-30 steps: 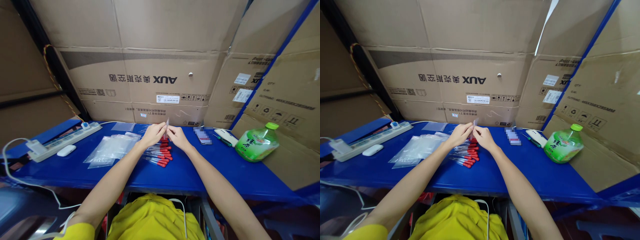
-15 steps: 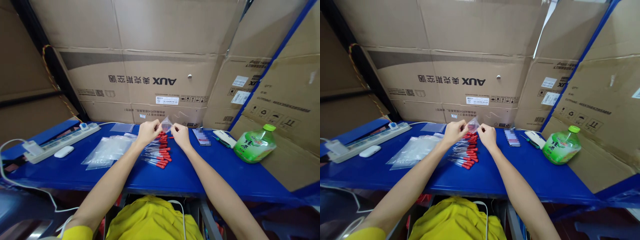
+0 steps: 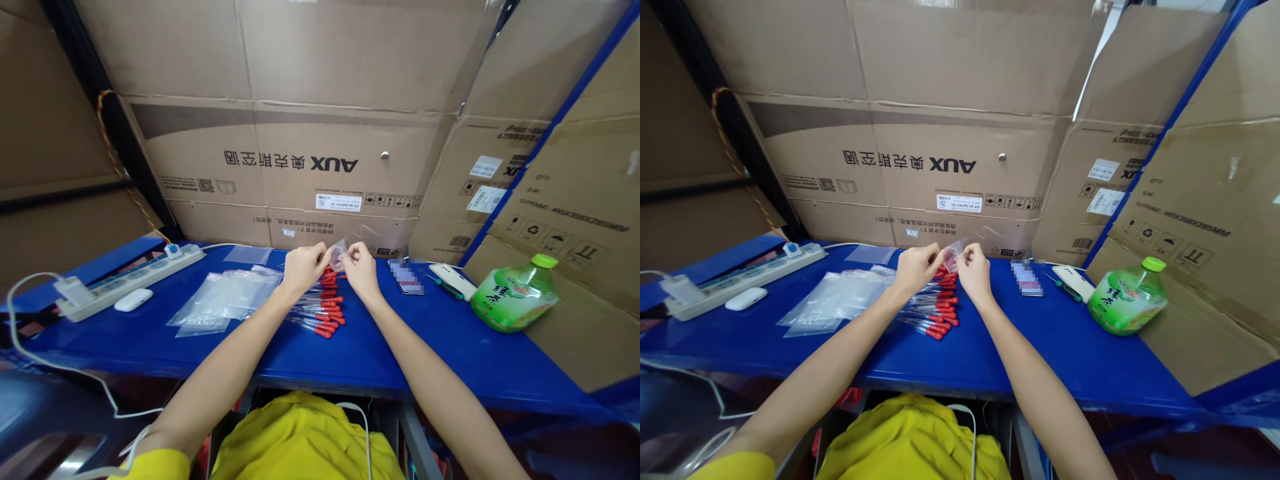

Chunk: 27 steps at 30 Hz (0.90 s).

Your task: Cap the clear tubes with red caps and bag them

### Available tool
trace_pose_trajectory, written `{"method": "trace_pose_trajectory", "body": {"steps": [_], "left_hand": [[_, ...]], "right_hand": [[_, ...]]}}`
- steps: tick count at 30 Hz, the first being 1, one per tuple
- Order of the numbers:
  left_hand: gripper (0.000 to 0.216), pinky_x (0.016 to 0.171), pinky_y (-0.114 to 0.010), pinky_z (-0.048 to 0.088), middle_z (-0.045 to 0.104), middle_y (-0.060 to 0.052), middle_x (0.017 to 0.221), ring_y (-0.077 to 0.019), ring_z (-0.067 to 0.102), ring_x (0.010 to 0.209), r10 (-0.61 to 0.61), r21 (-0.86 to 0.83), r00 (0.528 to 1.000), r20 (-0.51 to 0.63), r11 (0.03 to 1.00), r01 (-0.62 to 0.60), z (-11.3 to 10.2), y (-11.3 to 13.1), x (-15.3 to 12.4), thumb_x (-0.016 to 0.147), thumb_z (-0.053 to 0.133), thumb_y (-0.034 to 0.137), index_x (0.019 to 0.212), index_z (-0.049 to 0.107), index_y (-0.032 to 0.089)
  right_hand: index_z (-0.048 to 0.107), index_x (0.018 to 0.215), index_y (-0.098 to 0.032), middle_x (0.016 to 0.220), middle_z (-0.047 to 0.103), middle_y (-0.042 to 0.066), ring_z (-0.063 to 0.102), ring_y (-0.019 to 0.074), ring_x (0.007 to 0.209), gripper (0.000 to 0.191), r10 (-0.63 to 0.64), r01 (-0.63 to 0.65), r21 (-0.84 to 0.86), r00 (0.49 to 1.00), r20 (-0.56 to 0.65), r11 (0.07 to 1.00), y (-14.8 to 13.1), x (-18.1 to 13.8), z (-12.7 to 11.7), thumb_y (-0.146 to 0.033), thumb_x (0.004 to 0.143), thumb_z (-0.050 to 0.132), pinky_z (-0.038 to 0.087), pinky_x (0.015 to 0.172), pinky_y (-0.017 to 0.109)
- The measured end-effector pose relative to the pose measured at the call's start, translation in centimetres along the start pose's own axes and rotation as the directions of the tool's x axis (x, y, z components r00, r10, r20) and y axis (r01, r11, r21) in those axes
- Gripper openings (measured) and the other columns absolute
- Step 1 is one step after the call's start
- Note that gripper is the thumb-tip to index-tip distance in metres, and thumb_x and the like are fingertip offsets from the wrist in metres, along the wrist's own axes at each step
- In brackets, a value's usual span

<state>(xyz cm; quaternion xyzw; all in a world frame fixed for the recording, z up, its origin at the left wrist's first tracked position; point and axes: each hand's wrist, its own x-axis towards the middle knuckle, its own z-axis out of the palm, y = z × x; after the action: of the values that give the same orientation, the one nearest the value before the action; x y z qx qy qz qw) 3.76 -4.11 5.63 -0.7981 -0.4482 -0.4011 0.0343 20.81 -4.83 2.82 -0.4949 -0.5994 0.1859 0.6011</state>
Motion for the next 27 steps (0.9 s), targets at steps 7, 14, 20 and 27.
{"method": "trace_pose_trajectory", "body": {"steps": [7,14,20,27], "left_hand": [[0.059,0.06,-0.028,0.035,0.062,-0.002,0.062,-0.0159,0.055,0.06,-0.222,-0.437,0.969,0.106,0.865,0.246,1.1,0.8,-0.2,0.099,0.035,0.069,0.071,0.055,0.02],[0.073,0.07,-0.029,0.053,0.067,-0.006,0.081,-0.0152,0.064,0.072,-0.219,-0.834,0.825,0.52,0.078,0.546,3.0,2.6,-0.4,0.095,0.024,0.082,0.089,0.06,0.018],[0.067,0.066,-0.031,0.054,0.07,-0.011,0.125,-0.0204,0.069,0.092,-0.328,-0.936,0.877,0.351,-0.087,0.342,1.6,3.7,-0.3,0.097,0.033,0.076,0.134,0.056,0.025],[0.048,0.097,-0.04,0.058,0.072,-0.007,0.113,-0.0226,0.068,0.117,-0.447,-0.984,0.877,0.179,-0.08,0.16,1.3,1.4,0.7,0.096,0.054,0.058,0.131,0.055,0.025]], "right_hand": [[0.055,0.094,-0.024,0.091,0.075,0.006,0.074,0.0224,0.082,0.013,0.036,-0.03,0.089,0.997,-0.068,0.996,-0.3,0.3,-0.2,-0.033,0.086,0.052,0.057,0.072,0.032],[0.05,0.108,-0.027,0.097,0.076,0.006,0.075,0.0213,0.075,0.031,0.158,-0.201,0.6,0.98,0.124,0.775,-2.0,0.4,0.4,-0.047,0.086,0.059,0.06,0.063,0.033],[0.054,0.102,-0.025,0.065,0.069,-0.003,0.06,0.0136,0.045,0.036,0.143,-0.348,0.509,0.906,0.397,0.787,-2.8,-1.0,1.3,-0.044,0.079,0.072,0.049,0.045,0.025],[0.042,0.098,-0.026,0.051,0.057,-0.011,0.048,0.0121,0.036,0.041,0.185,-0.358,0.286,0.852,0.49,0.889,-1.3,-1.4,1.7,-0.053,0.081,0.067,0.035,0.039,0.021]]}}
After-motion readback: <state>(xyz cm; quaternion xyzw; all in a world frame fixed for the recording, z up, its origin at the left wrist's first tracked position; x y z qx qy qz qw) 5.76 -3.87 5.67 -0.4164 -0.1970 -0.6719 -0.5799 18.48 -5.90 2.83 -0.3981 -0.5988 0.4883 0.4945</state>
